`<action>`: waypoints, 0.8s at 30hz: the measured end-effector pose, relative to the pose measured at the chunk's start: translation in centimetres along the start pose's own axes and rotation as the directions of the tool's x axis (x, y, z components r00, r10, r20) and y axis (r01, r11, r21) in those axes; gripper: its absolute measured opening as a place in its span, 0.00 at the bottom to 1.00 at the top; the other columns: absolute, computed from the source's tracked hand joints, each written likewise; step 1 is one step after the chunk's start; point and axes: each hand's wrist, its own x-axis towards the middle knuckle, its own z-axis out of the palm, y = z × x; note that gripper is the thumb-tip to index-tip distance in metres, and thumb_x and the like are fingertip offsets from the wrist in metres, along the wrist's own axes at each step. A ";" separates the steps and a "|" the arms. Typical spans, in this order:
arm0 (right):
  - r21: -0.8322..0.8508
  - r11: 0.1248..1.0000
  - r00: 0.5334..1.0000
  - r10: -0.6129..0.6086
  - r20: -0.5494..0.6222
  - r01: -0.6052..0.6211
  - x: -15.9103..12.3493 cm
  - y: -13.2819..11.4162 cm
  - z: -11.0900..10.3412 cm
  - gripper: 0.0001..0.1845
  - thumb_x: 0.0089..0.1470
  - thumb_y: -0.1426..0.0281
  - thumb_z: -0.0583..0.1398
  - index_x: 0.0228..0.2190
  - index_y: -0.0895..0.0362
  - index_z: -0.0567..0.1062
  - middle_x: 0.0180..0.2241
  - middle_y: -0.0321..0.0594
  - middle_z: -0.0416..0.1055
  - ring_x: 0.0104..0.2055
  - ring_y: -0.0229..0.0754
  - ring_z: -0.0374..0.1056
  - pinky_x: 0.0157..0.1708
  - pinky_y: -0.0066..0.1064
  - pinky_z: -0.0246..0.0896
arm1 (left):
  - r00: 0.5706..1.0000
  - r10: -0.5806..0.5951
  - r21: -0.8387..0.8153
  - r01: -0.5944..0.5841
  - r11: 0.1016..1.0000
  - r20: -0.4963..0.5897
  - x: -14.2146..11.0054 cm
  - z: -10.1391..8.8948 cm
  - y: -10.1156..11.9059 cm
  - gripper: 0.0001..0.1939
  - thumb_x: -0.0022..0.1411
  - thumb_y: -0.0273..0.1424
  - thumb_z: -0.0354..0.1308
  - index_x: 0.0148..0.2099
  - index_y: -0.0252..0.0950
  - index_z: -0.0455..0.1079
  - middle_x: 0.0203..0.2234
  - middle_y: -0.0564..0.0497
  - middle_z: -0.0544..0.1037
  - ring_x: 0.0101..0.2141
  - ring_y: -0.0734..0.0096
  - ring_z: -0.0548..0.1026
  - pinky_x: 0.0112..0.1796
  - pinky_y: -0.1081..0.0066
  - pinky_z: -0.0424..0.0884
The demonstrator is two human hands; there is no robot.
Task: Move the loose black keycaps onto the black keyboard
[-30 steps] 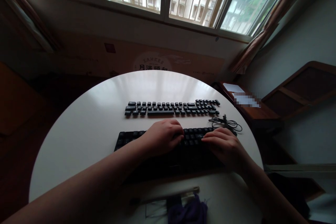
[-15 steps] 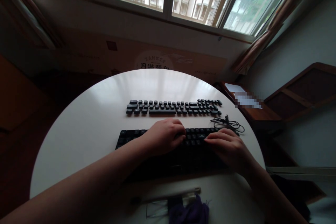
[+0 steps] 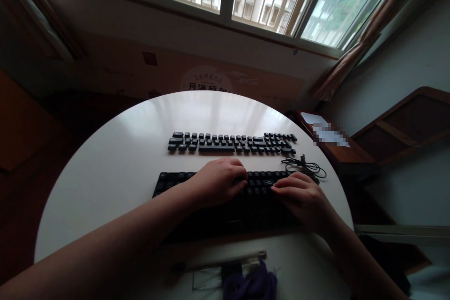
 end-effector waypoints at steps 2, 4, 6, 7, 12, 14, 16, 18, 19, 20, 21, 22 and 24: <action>-0.034 0.999 1.000 0.012 0.020 -0.011 0.0 -0.2 -0.2 0.10 0.60 0.71 0.62 0.42 0.49 0.82 0.40 0.42 0.79 0.39 0.46 0.71 0.39 0.42 0.69 | 1.000 0.001 -0.005 -0.001 1.000 -0.003 0.0 0.1 -0.1 0.08 0.65 0.33 0.57 0.43 0.39 0.76 0.41 0.48 0.79 0.40 0.63 0.77 0.42 0.66 0.71; -0.068 0.997 0.998 0.038 0.050 -0.035 0.0 -0.5 -0.4 0.10 0.60 0.69 0.62 0.42 0.50 0.82 0.38 0.42 0.77 0.38 0.46 0.70 0.39 0.42 0.67 | 1.000 0.001 -0.011 -0.001 1.000 -0.004 0.0 0.1 -0.1 0.08 0.65 0.33 0.57 0.43 0.39 0.76 0.41 0.48 0.79 0.41 0.63 0.77 0.42 0.66 0.71; -0.089 0.994 0.992 0.073 0.102 -0.065 -0.1 -0.8 -0.5 0.09 0.61 0.68 0.62 0.41 0.50 0.82 0.35 0.41 0.75 0.36 0.45 0.68 0.38 0.42 0.66 | 1.000 0.000 -0.015 0.000 1.000 -0.001 0.0 0.0 -0.1 0.08 0.65 0.33 0.57 0.43 0.39 0.76 0.41 0.48 0.79 0.41 0.63 0.77 0.42 0.66 0.71; -0.087 0.993 0.989 0.089 0.121 -0.079 -0.1 -0.9 -0.5 0.09 0.62 0.68 0.61 0.40 0.50 0.82 0.33 0.41 0.74 0.34 0.44 0.67 0.37 0.41 0.65 | 1.000 0.000 -0.016 0.000 1.000 0.001 0.0 0.0 -0.1 0.08 0.66 0.33 0.56 0.43 0.39 0.76 0.42 0.48 0.79 0.41 0.63 0.77 0.42 0.66 0.71; 0.017 0.995 0.993 0.102 -0.053 -0.101 -0.2 -0.3 -0.2 0.12 0.62 0.71 0.59 0.45 0.51 0.80 0.30 0.40 0.71 0.33 0.44 0.66 0.34 0.39 0.64 | 1.000 -0.010 -0.018 0.010 1.000 0.015 0.1 -0.2 0.0 0.09 0.65 0.32 0.56 0.43 0.39 0.76 0.41 0.48 0.79 0.41 0.63 0.77 0.43 0.66 0.72; 0.052 0.988 0.963 0.155 -0.221 -0.147 -0.4 0.1 -0.3 0.16 0.61 0.73 0.58 0.50 0.51 0.76 0.33 0.41 0.71 0.35 0.45 0.67 0.36 0.40 0.66 | 1.000 -0.005 -0.020 0.005 1.000 0.014 0.1 -0.3 0.0 0.09 0.66 0.32 0.56 0.43 0.39 0.76 0.41 0.48 0.79 0.41 0.63 0.77 0.42 0.66 0.72; 0.075 0.979 0.921 0.204 -0.331 -0.189 -0.5 0.3 -0.5 0.18 0.60 0.74 0.57 0.51 0.51 0.75 0.35 0.41 0.71 0.37 0.46 0.68 0.38 0.40 0.67 | 1.000 0.001 -0.019 0.000 1.000 0.012 0.1 -0.4 0.1 0.09 0.66 0.32 0.55 0.44 0.39 0.76 0.41 0.48 0.79 0.41 0.63 0.77 0.42 0.67 0.72; 0.074 0.982 0.923 0.190 -0.335 -0.175 -0.5 0.3 -0.7 0.18 0.59 0.76 0.57 0.49 0.50 0.76 0.37 0.42 0.71 0.39 0.47 0.68 0.39 0.40 0.68 | 1.000 -0.001 -0.017 0.001 1.000 0.019 0.1 -0.4 0.1 0.09 0.65 0.32 0.56 0.44 0.39 0.76 0.41 0.48 0.78 0.41 0.63 0.77 0.42 0.66 0.72; 0.069 0.986 0.939 0.163 -0.301 -0.149 -0.5 0.2 -0.7 0.18 0.58 0.77 0.57 0.48 0.50 0.77 0.38 0.42 0.70 0.40 0.47 0.68 0.39 0.41 0.68 | 1.000 -0.005 -0.016 0.005 1.000 0.025 0.1 -0.4 0.1 0.10 0.65 0.32 0.56 0.45 0.39 0.76 0.41 0.48 0.78 0.41 0.63 0.77 0.42 0.66 0.72; 0.061 0.991 0.959 0.130 -0.252 -0.118 -0.5 0.2 -0.7 0.19 0.57 0.78 0.57 0.47 0.50 0.78 0.39 0.43 0.70 0.41 0.47 0.68 0.40 0.41 0.68 | 1.000 -0.009 -0.014 0.009 1.000 0.030 0.1 -0.4 0.1 0.10 0.65 0.32 0.56 0.45 0.39 0.76 0.41 0.48 0.78 0.41 0.63 0.76 0.42 0.66 0.72; 0.050 0.995 0.977 0.098 -0.192 -0.090 -0.5 0.1 -0.7 0.19 0.57 0.79 0.57 0.45 0.50 0.79 0.39 0.43 0.70 0.42 0.47 0.68 0.40 0.41 0.68 | 0.999 -0.013 -0.013 0.013 1.000 0.033 0.1 -0.4 0.2 0.10 0.65 0.32 0.56 0.45 0.39 0.76 0.42 0.48 0.78 0.41 0.63 0.76 0.42 0.66 0.72; 0.038 0.997 0.989 0.072 -0.125 -0.068 -0.4 0.1 -0.6 0.19 0.56 0.79 0.57 0.44 0.50 0.79 0.39 0.43 0.70 0.42 0.47 0.67 0.41 0.42 0.68 | 0.999 -0.015 -0.010 0.015 1.000 0.036 0.1 -0.4 0.2 0.10 0.65 0.32 0.56 0.46 0.40 0.76 0.42 0.48 0.78 0.41 0.63 0.76 0.43 0.66 0.72; 0.020 0.999 0.999 0.042 -0.017 -0.042 -0.2 0.1 -0.5 0.19 0.55 0.81 0.57 0.43 0.50 0.80 0.39 0.42 0.71 0.42 0.47 0.67 0.42 0.43 0.67 | 0.999 -0.019 -0.003 0.019 1.000 0.039 0.1 -0.4 0.1 0.10 0.65 0.33 0.56 0.46 0.40 0.76 0.42 0.48 0.78 0.42 0.62 0.76 0.43 0.66 0.72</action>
